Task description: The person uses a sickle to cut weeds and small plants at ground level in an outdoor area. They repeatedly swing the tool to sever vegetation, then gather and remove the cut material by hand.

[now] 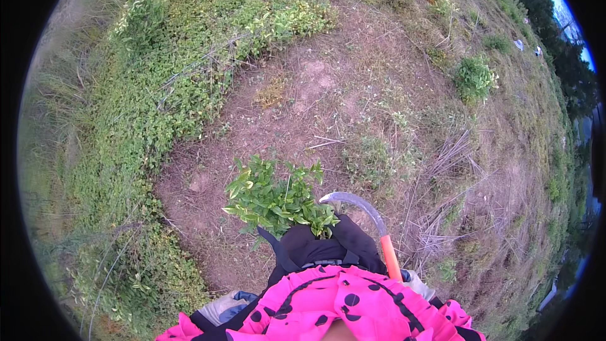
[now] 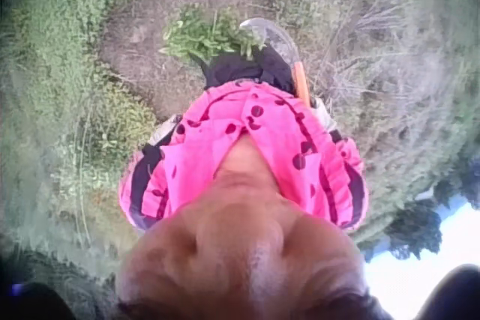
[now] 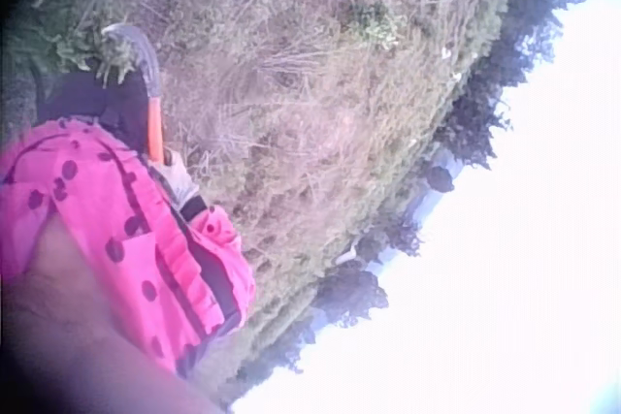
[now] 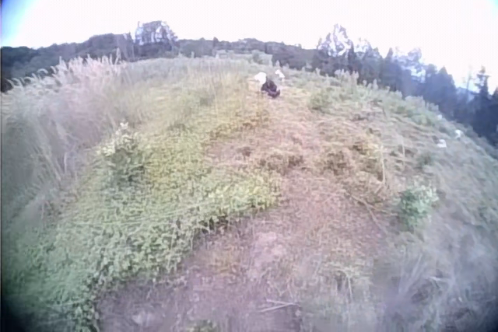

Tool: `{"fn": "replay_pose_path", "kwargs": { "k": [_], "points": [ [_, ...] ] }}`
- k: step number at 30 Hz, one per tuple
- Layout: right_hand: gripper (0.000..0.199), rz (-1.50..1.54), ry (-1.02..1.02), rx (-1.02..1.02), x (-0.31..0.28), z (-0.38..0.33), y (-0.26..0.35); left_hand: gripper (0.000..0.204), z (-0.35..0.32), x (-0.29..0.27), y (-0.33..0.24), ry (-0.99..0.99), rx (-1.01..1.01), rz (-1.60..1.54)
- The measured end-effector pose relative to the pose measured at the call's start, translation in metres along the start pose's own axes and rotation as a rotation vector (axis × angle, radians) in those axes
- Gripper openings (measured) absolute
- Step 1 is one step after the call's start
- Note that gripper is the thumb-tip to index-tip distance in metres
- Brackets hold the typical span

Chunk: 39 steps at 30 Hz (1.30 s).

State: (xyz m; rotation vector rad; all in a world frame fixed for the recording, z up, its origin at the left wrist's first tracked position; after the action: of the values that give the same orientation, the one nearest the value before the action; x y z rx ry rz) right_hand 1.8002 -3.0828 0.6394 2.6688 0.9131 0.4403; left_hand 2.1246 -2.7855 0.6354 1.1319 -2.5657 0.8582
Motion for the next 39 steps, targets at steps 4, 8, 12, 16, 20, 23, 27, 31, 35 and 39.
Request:
{"fn": "replay_pose_path", "kwargs": {
  "k": [4,8,12,16,20,23,27,31,35,39],
  "points": [
    [0.018,-0.232,0.026,-0.034,-0.002,0.017,0.092,0.029,0.020,0.041,-0.045,0.081,-0.090,-0.056],
    [0.022,-0.368,-0.074,0.021,-0.019,0.057,0.152,0.029,0.055,0.051,-0.080,0.074,-0.141,-0.010],
    [0.025,-0.573,-0.245,-0.033,-0.029,0.096,0.240,0.029,0.106,0.046,-0.121,0.066,-0.209,-0.030],
    [0.027,-0.553,-0.450,-0.251,-0.063,0.151,0.340,0.028,0.165,0.028,-0.180,0.066,-0.256,-0.011],
    [0.023,-0.875,-0.610,-0.349,-0.048,0.169,0.435,0.028,0.204,0.011,-0.245,0.052,-0.330,0.011],
    [0.023,-0.794,-0.671,-0.368,-0.059,0.188,0.473,0.027,0.229,0.021,-0.312,0.155,-0.220,-0.008],
    [0.026,-0.918,-0.655,-0.271,-0.047,0.251,0.520,0.019,0.283,0.074,-0.424,0.341,-0.112,0.282],
    [0.031,-1.059,-0.430,-0.229,-0.045,0.291,0.611,0.020,0.325,0.100,-0.499,0.457,0.170,0.649],
    [0.039,-1.000,-0.339,-0.318,-0.078,0.328,0.709,0.018,0.368,0.147,-0.607,0.116,0.435,0.938],
    [0.051,-1.197,-0.412,-0.353,-0.130,0.392,0.792,0.016,0.449,0.170,-0.668,-0.200,0.561,0.795]
  ]
}}
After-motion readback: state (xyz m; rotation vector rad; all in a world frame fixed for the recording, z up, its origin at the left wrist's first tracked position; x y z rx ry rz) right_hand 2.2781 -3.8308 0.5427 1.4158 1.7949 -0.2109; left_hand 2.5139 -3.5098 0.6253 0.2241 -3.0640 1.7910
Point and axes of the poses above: each hand's wrist, its own z-axis towards the middle knuckle, its own x-axis out of the palm, y = z × x, the point moved 3 cm from there along z, towards the middle knuckle, and after that the axes turned 10 degrees about x, right-handed, at the moved point
